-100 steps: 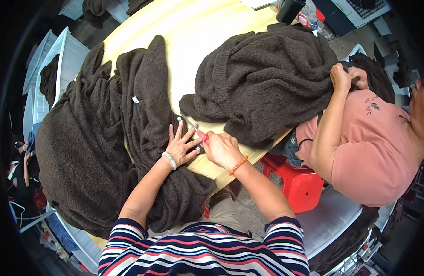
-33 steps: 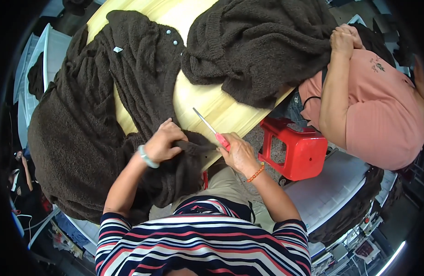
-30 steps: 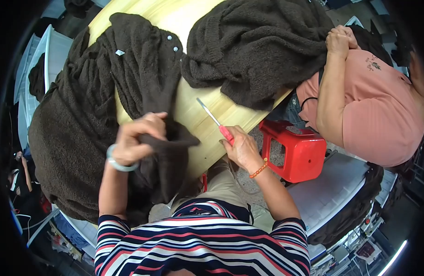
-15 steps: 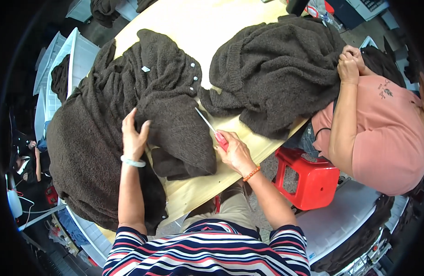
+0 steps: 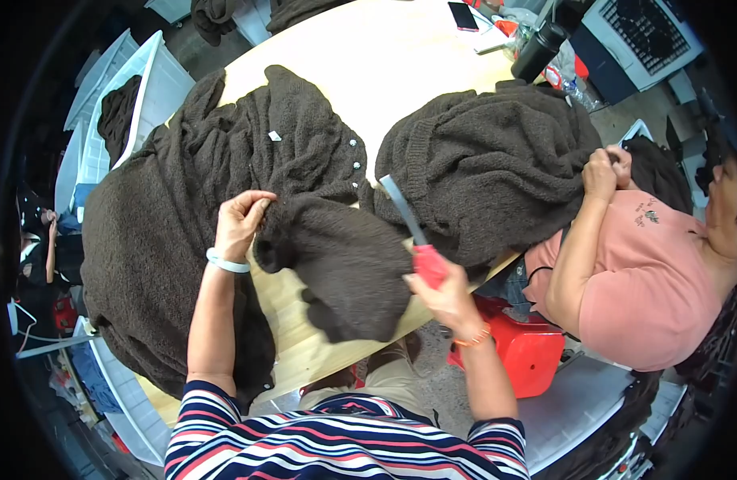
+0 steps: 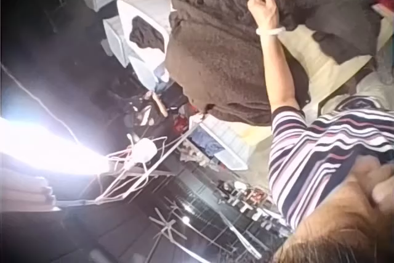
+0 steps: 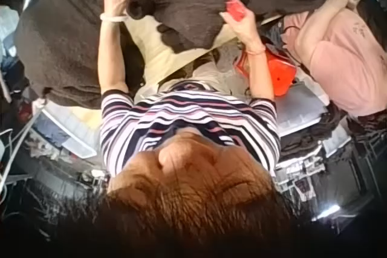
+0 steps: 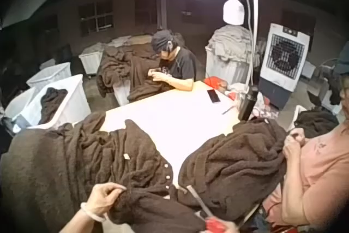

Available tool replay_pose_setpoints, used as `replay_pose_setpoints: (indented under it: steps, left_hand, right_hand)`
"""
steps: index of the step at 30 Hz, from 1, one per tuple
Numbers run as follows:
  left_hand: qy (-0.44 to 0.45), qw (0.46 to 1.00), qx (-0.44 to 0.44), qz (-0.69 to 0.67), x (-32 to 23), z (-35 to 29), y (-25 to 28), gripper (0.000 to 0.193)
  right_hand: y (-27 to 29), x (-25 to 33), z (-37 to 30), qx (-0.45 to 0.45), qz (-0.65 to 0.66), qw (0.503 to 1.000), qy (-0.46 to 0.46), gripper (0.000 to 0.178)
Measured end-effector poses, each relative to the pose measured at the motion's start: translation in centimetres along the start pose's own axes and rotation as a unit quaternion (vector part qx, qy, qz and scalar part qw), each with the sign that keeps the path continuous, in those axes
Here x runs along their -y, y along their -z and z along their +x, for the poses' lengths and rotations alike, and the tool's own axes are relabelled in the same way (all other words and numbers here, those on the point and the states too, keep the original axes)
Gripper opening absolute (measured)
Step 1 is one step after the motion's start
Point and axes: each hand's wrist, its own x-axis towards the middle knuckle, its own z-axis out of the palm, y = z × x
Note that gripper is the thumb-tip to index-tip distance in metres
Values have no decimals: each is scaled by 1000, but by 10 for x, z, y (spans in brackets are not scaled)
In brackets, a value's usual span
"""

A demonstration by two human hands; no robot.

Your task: Trim loose threads from finished garments using scissors.

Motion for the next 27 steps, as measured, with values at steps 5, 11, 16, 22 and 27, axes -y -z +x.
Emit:
replay_pose_setpoints:
  steps: [5,11,16,22,27]
  left_hand:
    - [-27,990,87,-106,4,-4,-19,42]
    - [99,949,214,-210,125,-63,-95,42]
    - [131,983,31,127,81,-77,-26,26]
    - [-141,864,-179,448,49,-87,-32,39]
    - [-183,923,18,337,74,-117,-153,54]
  right_hand:
    - [26,64,-64,-35,-85,993,75,31]
    - [-40,-9,-78,132,-216,967,-30,39]
    - [-46,-42,-81,99,-293,951,-25,40]
    - [-41,-29,-57,123,-339,933,19,36]
    - [-42,-17,-38,130,-396,909,23,36]
